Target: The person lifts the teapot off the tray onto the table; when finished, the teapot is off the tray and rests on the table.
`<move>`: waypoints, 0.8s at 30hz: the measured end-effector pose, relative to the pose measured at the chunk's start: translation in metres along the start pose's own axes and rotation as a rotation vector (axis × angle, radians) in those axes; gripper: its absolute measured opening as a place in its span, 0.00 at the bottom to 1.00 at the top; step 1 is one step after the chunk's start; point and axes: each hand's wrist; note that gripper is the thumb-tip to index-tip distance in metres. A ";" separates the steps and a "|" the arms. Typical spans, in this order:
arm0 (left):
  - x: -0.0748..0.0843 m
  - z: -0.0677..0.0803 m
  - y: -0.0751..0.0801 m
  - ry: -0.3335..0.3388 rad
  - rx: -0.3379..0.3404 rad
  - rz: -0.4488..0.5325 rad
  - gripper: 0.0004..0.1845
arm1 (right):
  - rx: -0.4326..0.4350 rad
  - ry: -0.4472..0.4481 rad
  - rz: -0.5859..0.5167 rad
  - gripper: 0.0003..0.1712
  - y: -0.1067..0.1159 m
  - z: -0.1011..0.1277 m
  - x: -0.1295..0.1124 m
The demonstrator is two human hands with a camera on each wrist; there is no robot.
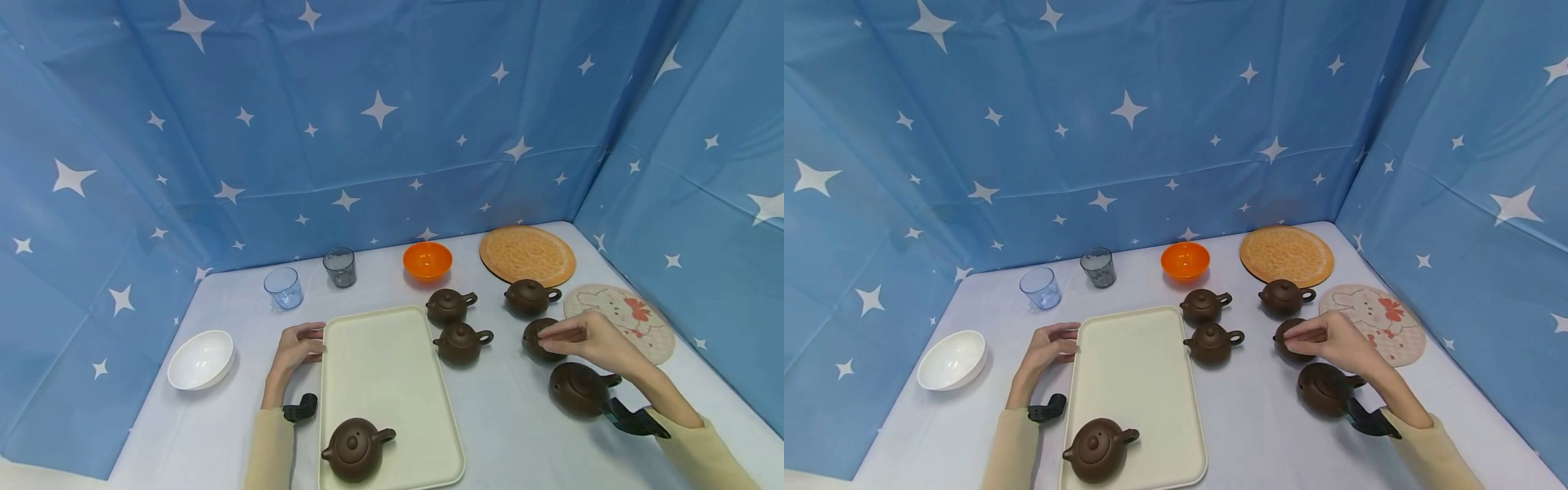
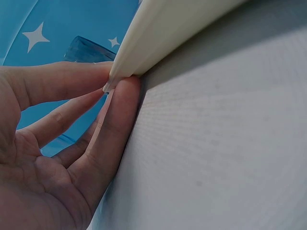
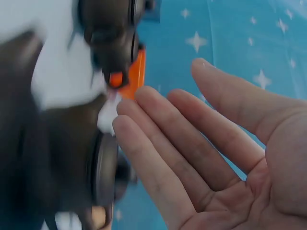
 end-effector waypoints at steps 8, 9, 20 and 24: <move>0.002 0.003 0.000 -0.007 -0.003 0.004 0.28 | -0.065 0.069 -0.056 0.13 -0.041 -0.023 -0.023; 0.002 0.002 0.000 -0.007 -0.004 0.004 0.28 | -0.072 0.064 -0.071 0.13 -0.045 -0.024 -0.025; -0.001 0.001 0.000 -0.003 0.001 0.000 0.28 | -0.205 0.087 -0.174 0.15 -0.086 -0.041 -0.050; 0.000 0.002 0.001 -0.006 -0.002 -0.001 0.28 | -0.256 0.116 -0.225 0.14 -0.106 -0.045 -0.060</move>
Point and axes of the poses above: each hand's wrist, its own z-axis away from the middle knuckle, its own y-axis out of the back of the hand, x = y × z, and after that the axes turned 3 degrees about -z, right-handed
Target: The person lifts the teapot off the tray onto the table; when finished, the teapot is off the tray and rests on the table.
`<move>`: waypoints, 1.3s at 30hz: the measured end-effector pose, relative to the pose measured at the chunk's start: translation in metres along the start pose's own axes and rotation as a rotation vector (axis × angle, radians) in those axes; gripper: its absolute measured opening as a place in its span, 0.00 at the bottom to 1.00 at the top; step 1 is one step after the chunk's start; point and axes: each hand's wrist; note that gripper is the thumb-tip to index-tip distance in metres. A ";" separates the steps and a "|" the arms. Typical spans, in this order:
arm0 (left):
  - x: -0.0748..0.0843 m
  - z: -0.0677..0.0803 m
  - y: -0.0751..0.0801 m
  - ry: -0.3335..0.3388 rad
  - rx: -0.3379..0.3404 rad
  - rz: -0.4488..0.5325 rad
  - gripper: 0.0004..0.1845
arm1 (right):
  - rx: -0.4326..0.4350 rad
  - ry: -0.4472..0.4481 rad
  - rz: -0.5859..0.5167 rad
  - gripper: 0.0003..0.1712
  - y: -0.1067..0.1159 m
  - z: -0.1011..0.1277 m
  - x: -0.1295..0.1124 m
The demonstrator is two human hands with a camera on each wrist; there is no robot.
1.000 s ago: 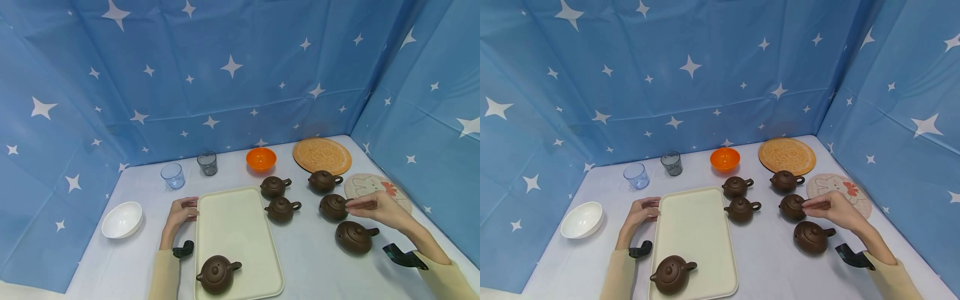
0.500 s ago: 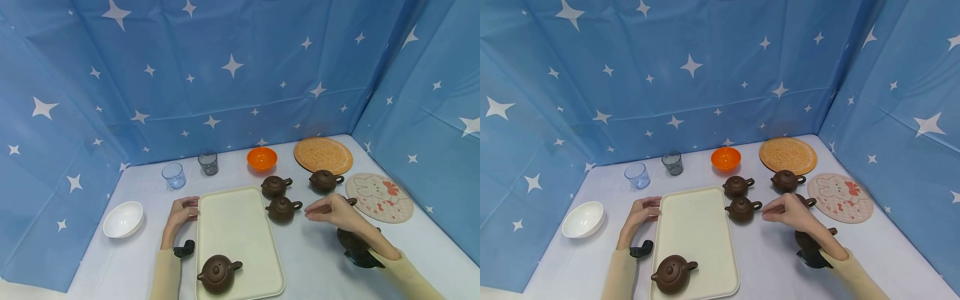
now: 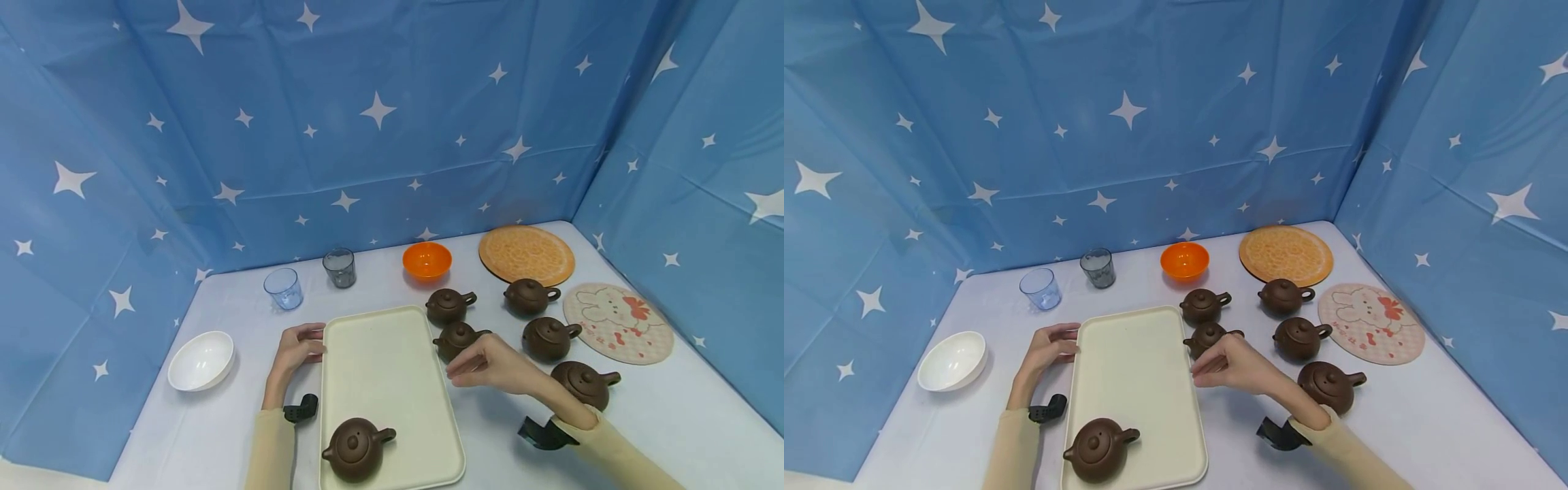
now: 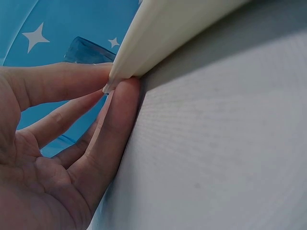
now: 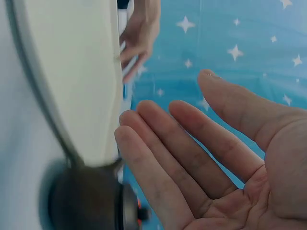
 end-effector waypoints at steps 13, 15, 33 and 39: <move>0.000 -0.001 -0.001 0.009 0.006 -0.002 0.28 | -0.106 0.022 -0.077 0.13 -0.060 -0.028 -0.012; -0.001 -0.001 -0.001 0.009 0.003 -0.002 0.28 | -0.115 0.014 -0.089 0.13 -0.067 -0.030 -0.014; 0.000 -0.002 -0.001 0.014 -0.003 0.010 0.28 | -0.129 0.093 -0.117 0.10 -0.106 -0.037 -0.009; 0.000 0.000 -0.001 0.005 0.000 0.005 0.28 | -0.122 0.080 -0.104 0.09 -0.111 -0.038 -0.007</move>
Point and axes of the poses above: each hand's wrist, its own z-axis away from the middle knuckle, its own y-axis out of the back of the hand, x = y × z, and after that the axes turned 3 degrees about -z, right-handed
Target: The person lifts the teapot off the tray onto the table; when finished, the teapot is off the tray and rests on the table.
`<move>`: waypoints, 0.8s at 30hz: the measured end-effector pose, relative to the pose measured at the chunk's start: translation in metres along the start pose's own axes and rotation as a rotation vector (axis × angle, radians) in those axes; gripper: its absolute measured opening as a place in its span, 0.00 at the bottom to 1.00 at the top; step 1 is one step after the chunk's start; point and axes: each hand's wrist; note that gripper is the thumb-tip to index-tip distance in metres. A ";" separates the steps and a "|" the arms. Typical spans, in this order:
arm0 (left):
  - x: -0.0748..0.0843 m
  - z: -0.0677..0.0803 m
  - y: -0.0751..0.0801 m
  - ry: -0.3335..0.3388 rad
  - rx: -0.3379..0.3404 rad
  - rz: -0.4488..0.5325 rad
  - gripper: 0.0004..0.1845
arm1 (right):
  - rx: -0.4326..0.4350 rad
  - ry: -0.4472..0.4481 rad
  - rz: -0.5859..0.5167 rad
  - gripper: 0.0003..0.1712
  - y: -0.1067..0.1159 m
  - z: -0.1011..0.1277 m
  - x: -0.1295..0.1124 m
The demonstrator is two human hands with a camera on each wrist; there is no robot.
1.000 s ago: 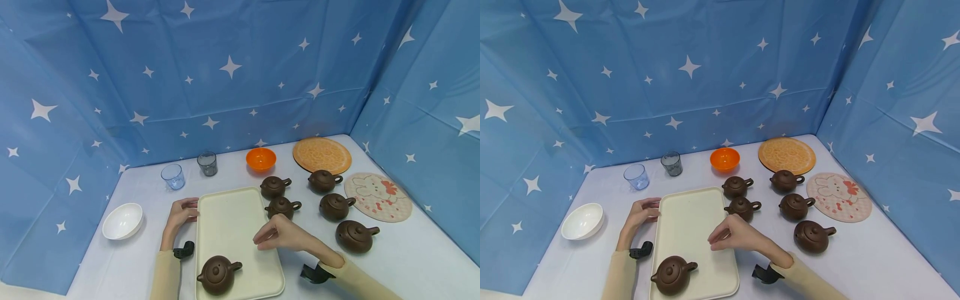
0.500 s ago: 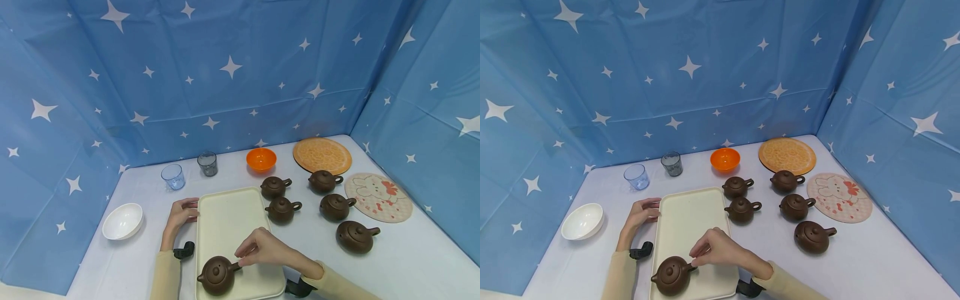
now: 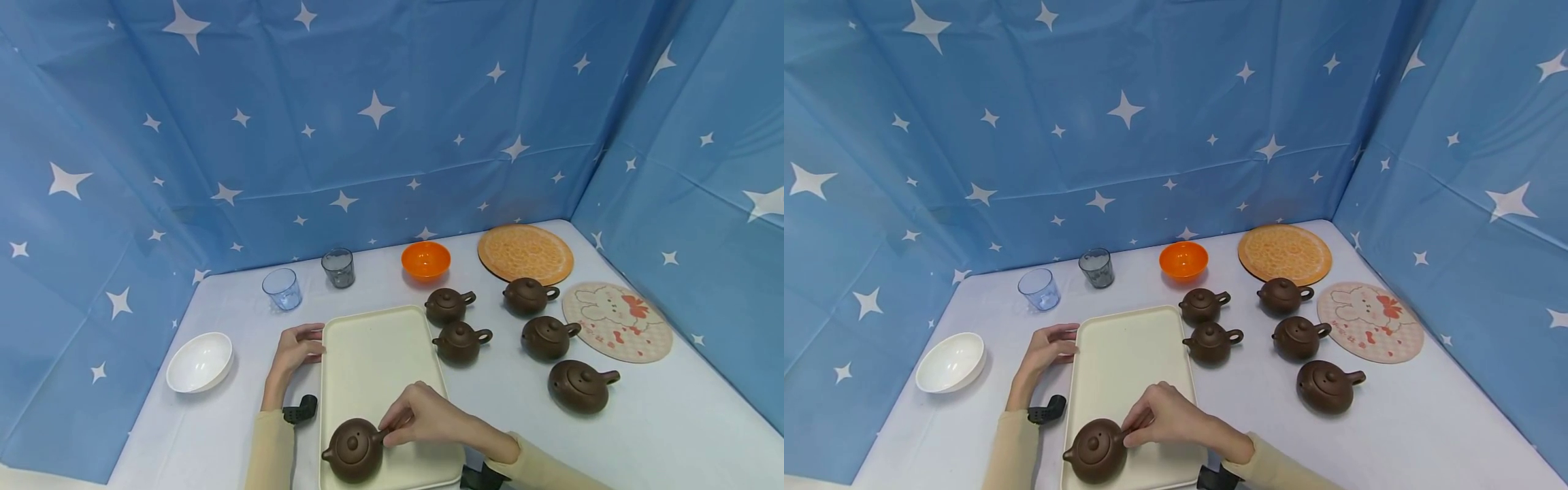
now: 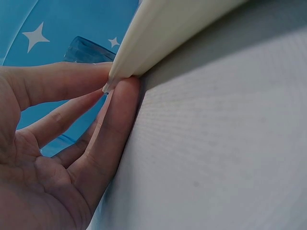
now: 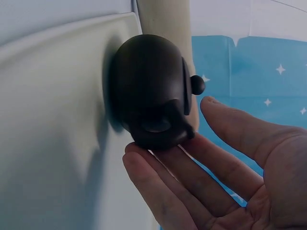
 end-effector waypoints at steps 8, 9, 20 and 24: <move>0.000 0.001 0.000 0.009 -0.004 0.015 0.28 | 0.002 -0.040 0.005 0.09 -0.006 -0.002 0.004; 0.000 0.001 0.000 0.009 -0.005 0.016 0.29 | 0.006 -0.042 0.008 0.08 -0.006 -0.003 0.004; 0.000 0.001 0.000 -0.001 -0.001 0.002 0.28 | 0.082 -0.075 0.013 0.04 -0.011 -0.004 0.002; 0.001 0.001 0.000 -0.001 0.003 0.001 0.28 | 0.093 -0.077 0.022 0.03 -0.012 -0.004 0.002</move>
Point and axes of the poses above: each hand's wrist, its own z-axis away from the middle knuckle, its own y-axis out of the back of the hand, x = y × z, and after that the axes turned 3 degrees about -z, right-handed
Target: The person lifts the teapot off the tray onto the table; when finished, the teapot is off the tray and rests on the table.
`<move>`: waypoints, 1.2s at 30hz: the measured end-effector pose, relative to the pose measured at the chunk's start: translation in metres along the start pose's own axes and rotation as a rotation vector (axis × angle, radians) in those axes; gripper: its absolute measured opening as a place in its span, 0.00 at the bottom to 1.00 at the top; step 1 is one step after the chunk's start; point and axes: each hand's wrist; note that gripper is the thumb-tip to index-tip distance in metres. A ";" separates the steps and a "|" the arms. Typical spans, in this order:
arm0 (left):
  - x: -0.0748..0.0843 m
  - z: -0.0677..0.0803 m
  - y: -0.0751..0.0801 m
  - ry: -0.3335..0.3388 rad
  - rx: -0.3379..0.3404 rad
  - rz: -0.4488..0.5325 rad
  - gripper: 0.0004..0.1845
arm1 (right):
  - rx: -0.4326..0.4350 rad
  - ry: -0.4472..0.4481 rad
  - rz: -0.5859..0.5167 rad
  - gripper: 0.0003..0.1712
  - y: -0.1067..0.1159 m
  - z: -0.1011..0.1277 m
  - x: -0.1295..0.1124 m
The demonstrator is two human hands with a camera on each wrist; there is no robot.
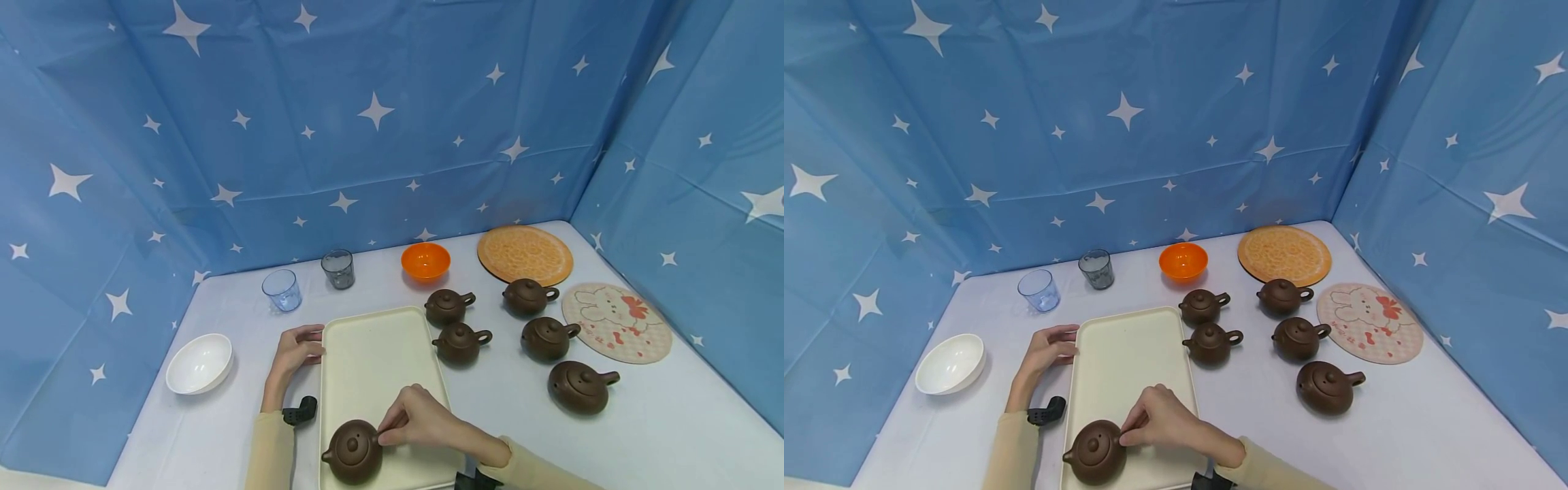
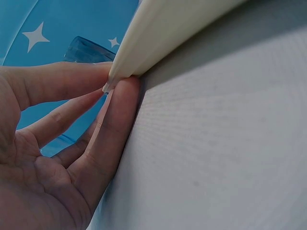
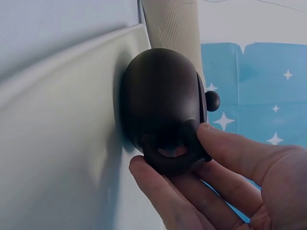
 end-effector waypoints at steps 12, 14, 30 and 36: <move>0.004 0.001 0.000 0.011 -0.018 0.022 0.29 | 0.012 0.018 -0.019 0.03 0.002 0.000 0.000; 0.007 0.002 0.001 0.019 -0.028 0.030 0.29 | 0.007 0.019 -0.022 0.03 0.004 0.001 -0.001; -0.003 -0.004 0.002 0.030 -0.004 0.019 0.29 | 0.003 -0.037 -0.065 0.04 0.054 0.017 -0.015; -0.002 -0.004 0.003 0.021 -0.024 0.024 0.30 | 0.045 -0.050 -0.030 0.05 0.089 0.039 -0.017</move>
Point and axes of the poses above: each hand's wrist, its own z-axis away from the middle knuckle, its own y-axis out of the back of the hand, x = y × z, and after that the axes turned 3 degrees about -z, right-handed
